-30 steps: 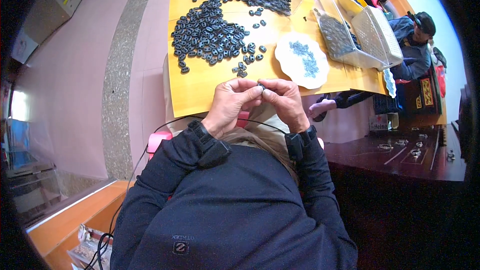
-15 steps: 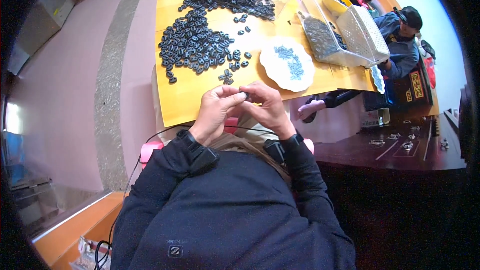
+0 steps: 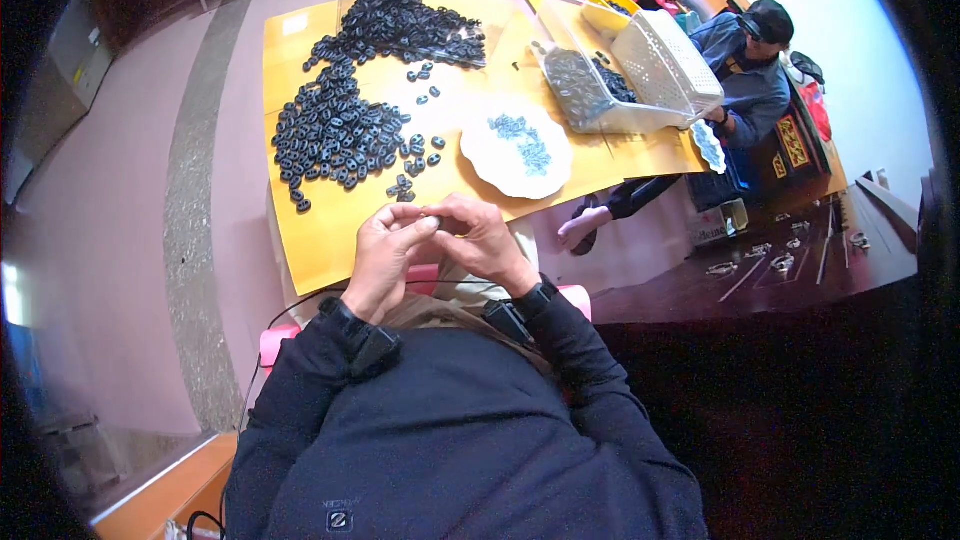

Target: The person picks up a black plastic cord lock and a small metal spring by hand, inserts the spring into the cord lock, and then places the assembled unit onto the table.

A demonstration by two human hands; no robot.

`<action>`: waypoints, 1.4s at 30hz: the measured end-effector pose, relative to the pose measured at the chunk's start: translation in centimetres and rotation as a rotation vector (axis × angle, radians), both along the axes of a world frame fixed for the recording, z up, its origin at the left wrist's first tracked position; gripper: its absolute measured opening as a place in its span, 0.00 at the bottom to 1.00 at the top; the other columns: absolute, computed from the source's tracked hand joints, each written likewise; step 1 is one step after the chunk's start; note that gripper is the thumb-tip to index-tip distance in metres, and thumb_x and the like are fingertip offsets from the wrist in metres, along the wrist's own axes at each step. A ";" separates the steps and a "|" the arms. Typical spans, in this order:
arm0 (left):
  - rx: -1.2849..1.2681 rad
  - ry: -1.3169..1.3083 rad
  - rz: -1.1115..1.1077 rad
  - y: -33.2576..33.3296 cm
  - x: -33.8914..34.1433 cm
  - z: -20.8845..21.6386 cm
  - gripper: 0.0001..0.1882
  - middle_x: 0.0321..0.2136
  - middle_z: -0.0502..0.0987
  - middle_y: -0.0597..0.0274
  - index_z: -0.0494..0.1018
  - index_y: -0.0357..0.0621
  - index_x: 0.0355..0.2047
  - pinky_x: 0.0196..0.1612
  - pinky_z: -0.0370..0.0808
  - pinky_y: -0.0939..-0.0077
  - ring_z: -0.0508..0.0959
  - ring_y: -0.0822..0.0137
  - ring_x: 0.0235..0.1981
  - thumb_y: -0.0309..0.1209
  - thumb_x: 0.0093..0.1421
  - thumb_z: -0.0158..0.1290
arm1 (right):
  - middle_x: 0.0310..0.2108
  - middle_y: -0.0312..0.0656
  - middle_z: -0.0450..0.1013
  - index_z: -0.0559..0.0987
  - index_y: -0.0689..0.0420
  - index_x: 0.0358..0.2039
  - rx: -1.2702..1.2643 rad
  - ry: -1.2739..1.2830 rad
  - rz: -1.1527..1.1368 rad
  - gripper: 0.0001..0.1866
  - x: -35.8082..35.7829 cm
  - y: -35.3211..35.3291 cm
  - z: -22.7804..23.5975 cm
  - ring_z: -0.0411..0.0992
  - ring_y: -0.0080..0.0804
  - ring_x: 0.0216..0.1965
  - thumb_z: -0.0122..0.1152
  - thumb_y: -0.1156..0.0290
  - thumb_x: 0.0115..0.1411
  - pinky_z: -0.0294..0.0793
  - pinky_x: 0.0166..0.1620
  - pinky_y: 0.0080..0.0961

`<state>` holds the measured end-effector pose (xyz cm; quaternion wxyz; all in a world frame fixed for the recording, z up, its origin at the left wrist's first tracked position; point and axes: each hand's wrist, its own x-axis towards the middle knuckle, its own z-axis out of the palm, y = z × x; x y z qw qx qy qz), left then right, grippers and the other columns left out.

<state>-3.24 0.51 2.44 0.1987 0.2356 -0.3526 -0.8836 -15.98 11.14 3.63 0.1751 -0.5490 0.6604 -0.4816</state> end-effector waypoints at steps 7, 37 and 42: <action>0.026 0.022 -0.025 0.3 -0.2 0.4 0.06 0.31 0.76 0.64 0.71 0.41 0.37 0.37 0.78 0.81 0.78 0.74 0.32 0.26 0.60 0.56 | 0.29 0.39 0.73 0.78 0.63 0.40 -0.159 0.017 -0.194 0.11 -0.8 0.4 1.1 0.70 0.22 0.29 0.62 0.78 0.55 0.70 0.31 0.19; 0.056 0.003 0.163 -0.7 0.3 -0.4 0.03 0.28 0.76 0.68 0.73 0.43 0.34 0.36 0.78 0.81 0.77 0.76 0.30 0.27 0.61 0.55 | 0.38 0.42 0.75 0.80 0.56 0.36 0.251 0.770 -0.106 0.09 -5.9 -3.9 2.2 0.76 0.44 0.34 0.58 0.71 0.56 0.74 0.38 0.37; 0.064 0.007 0.219 -1.0 0.3 -0.6 0.03 0.28 0.76 0.68 0.73 0.44 0.33 0.34 0.78 0.81 0.77 0.76 0.29 0.27 0.61 0.56 | 0.38 0.43 0.73 0.78 0.56 0.36 0.445 0.987 -0.076 0.08 -5.3 -5.6 2.6 0.77 0.44 0.33 0.53 0.73 0.56 0.75 0.36 0.38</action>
